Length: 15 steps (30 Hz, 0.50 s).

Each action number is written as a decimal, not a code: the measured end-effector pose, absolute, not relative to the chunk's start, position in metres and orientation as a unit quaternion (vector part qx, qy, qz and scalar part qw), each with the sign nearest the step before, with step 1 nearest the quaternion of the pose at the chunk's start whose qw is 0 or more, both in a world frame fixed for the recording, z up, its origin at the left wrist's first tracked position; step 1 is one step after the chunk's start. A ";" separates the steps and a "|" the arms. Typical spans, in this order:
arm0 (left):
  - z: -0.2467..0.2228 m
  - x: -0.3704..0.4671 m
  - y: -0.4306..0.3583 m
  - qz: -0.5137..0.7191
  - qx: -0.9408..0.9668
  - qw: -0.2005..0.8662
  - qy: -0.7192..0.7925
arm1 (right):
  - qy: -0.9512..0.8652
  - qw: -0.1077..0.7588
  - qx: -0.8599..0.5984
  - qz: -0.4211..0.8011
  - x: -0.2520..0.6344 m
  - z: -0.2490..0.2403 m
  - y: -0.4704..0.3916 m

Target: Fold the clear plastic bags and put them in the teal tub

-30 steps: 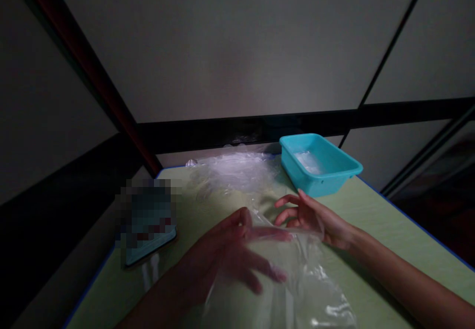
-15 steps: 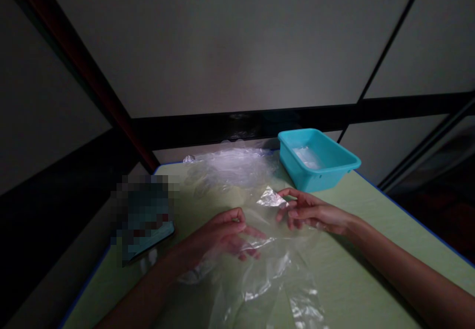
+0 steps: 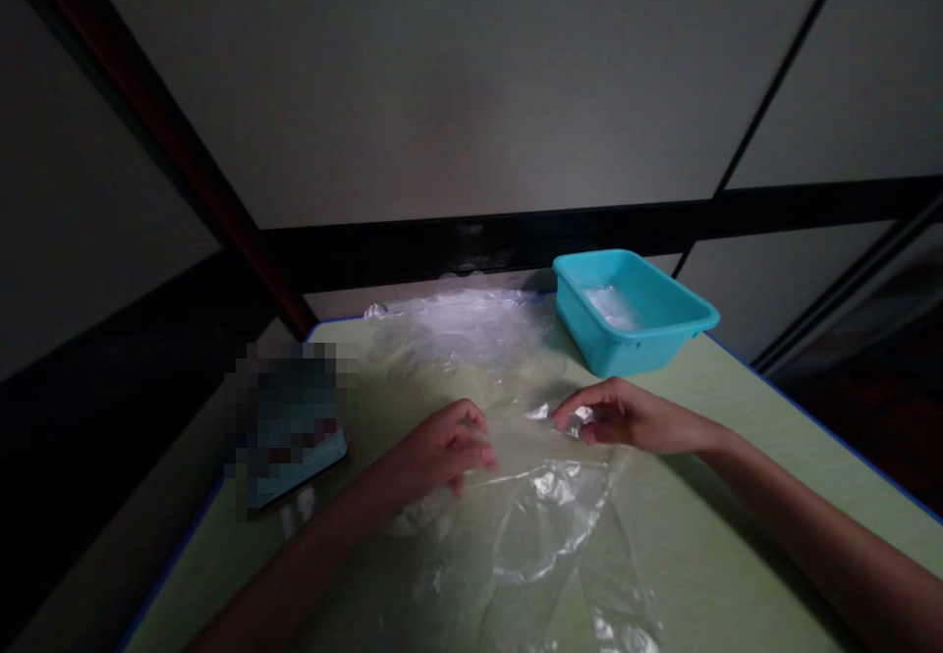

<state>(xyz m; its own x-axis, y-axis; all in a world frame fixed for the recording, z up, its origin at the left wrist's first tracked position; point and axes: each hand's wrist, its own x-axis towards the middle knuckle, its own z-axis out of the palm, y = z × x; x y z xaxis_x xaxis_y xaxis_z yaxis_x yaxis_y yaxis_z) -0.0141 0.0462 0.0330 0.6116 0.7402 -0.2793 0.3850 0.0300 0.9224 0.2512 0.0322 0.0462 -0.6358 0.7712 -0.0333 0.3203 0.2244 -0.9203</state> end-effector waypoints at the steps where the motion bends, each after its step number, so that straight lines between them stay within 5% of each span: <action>1: 0.035 -0.014 0.046 0.154 0.686 0.572 0.422 | -0.757 0.220 -0.379 0.486 0.250 0.046 0.032; 7: 0.042 -0.017 0.045 0.188 0.722 0.473 0.469 | -0.795 0.191 -0.450 0.360 0.247 0.053 0.025; 15: 0.047 -0.023 0.046 0.112 0.803 0.212 0.546 | -0.862 0.122 -0.452 0.193 0.252 0.064 0.015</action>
<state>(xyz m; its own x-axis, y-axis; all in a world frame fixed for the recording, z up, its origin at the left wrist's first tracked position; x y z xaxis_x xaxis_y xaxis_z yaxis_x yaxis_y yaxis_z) -0.0233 0.0457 0.0473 0.3796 0.9237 -0.0516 0.8286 -0.3146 0.4630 0.2520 0.0150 0.0645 -0.5621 0.8263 0.0358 0.7323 0.5174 -0.4428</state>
